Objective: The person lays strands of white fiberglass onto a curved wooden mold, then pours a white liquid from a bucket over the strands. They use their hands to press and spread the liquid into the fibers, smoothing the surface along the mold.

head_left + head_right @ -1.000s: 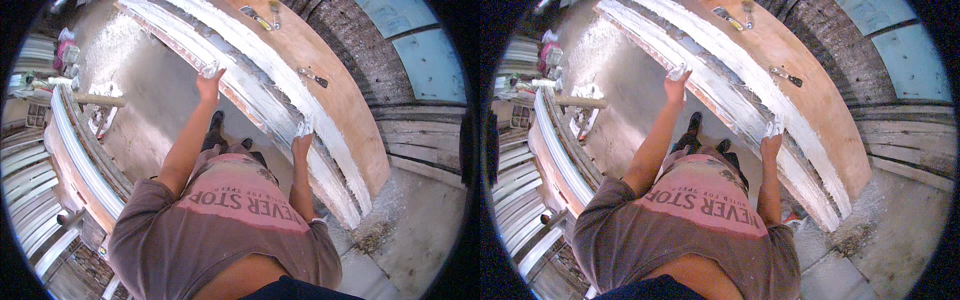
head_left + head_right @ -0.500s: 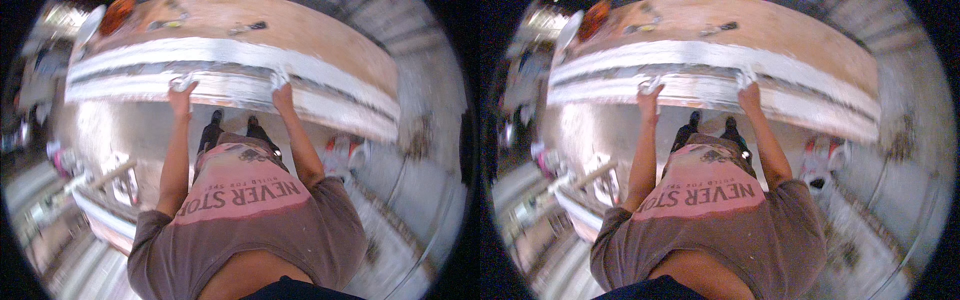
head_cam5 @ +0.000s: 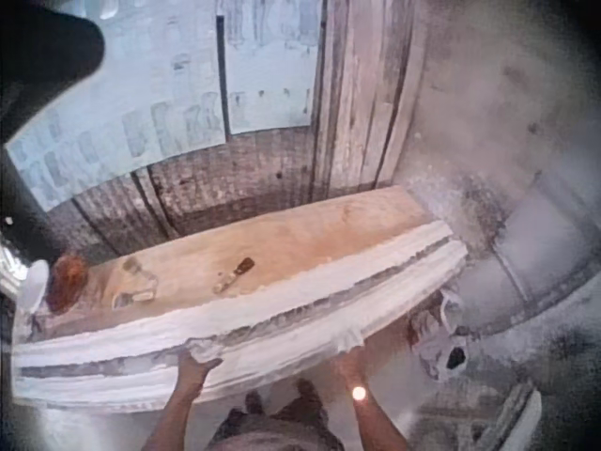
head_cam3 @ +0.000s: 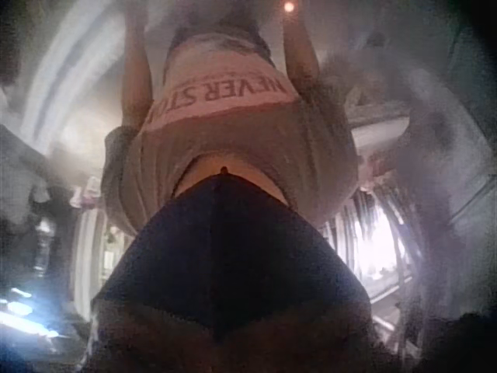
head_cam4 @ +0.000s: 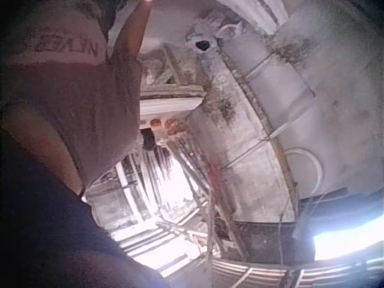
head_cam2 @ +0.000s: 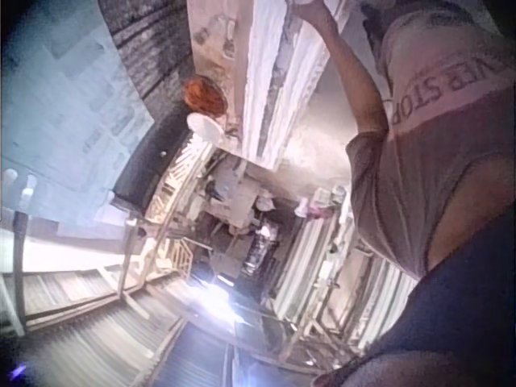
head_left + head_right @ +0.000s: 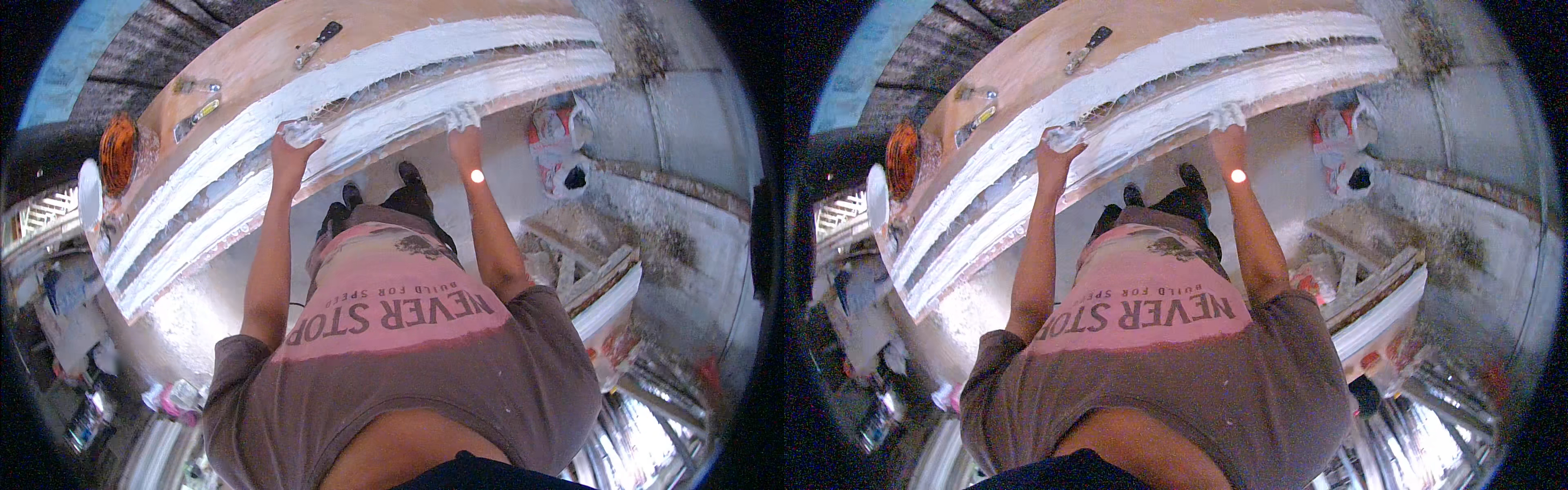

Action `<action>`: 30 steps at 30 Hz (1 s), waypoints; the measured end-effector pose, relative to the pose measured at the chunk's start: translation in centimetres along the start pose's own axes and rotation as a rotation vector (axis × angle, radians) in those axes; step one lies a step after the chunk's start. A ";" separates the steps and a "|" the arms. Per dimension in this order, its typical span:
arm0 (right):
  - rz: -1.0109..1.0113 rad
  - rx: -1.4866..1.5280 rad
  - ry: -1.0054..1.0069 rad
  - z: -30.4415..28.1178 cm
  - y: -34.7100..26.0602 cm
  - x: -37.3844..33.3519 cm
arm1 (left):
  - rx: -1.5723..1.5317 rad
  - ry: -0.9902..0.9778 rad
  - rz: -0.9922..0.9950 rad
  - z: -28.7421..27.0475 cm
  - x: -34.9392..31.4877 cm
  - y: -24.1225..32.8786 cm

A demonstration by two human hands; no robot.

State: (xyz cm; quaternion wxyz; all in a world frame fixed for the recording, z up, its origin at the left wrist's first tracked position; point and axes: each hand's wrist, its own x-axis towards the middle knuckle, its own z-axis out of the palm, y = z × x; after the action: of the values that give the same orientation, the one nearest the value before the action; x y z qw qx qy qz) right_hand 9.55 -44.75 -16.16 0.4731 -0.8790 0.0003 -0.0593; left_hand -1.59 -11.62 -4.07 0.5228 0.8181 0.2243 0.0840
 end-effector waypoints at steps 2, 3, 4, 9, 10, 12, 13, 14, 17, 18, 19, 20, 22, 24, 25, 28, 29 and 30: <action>0.011 -0.207 -0.105 1.0 -3.1 -3.1 | 0.133 -0.072 0.072 0.0 1.0 -2.1; 0.020 -0.314 -0.154 1.7 -4.8 -4.6 | 0.131 -0.118 0.085 0.1 1.3 -2.7; -0.005 -0.343 -0.182 2.5 -5.0 -6.0 | 0.127 -0.179 0.109 0.7 1.7 -2.8; -0.038 -0.458 -0.225 6.7 -6.3 -9.7 | 0.279 -0.477 0.219 3.3 2.0 -3.7; -0.032 -0.514 -0.228 7.4 -6.4 -9.9 | 0.326 -0.557 0.376 3.6 1.8 -4.5; 0.040 -0.539 -0.329 7.0 -8.5 -9.1 | 0.446 -0.735 0.579 4.0 1.6 -4.3; 0.108 -0.559 -0.449 6.6 -9.5 -8.4 | 0.636 -0.752 0.656 4.1 1.1 -4.6; 0.178 -0.577 -0.570 6.2 -10.1 -7.7 | 0.826 -0.762 0.731 4.2 0.7 -5.3; 0.304 -0.571 -0.673 4.0 -11.4 -5.5 | 1.002 -0.944 0.651 4.7 1.0 -4.5; 0.358 -0.547 -0.655 3.7 -11.2 -4.4 | 1.038 -0.938 0.662 5.1 1.1 -4.6; 0.412 -0.529 -0.613 3.3 -10.2 -3.1 | 1.074 -0.934 0.673 5.5 1.2 -4.4; 0.467 -0.509 -0.567 3.0 -9.0 -1.9 | 1.118 -0.866 0.770 6.0 1.2 -4.1; 0.563 -0.479 -0.431 2.5 -6.2 1.2 | 1.148 -0.887 0.795 8.1 2.1 -3.2; 0.553 -0.491 -0.340 0.5 -4.2 3.8 | 1.133 -0.902 0.808 10.3 3.3 -2.4; 0.544 -0.496 -0.297 -0.9 -3.1 5.5 | 1.102 -0.903 0.811 11.9 4.2 -2.3; 0.510 -0.540 -0.403 -5.6 1.8 12.1 | 1.107 -0.830 0.937 18.6 6.6 -0.6; 0.495 -0.549 -0.407 -6.9 3.4 14.3 | 1.132 -0.792 0.986 21.0 7.1 0.2; 0.410 -0.563 -0.398 -8.0 8.0 17.3 | 1.097 -0.814 0.973 23.9 7.7 2.5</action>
State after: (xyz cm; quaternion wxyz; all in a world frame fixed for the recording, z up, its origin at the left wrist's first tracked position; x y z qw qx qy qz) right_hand 26.31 -56.80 -16.64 0.2068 -0.9503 0.1005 0.2101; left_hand 14.79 -28.54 -13.13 -0.0038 0.9284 -0.3508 -0.1228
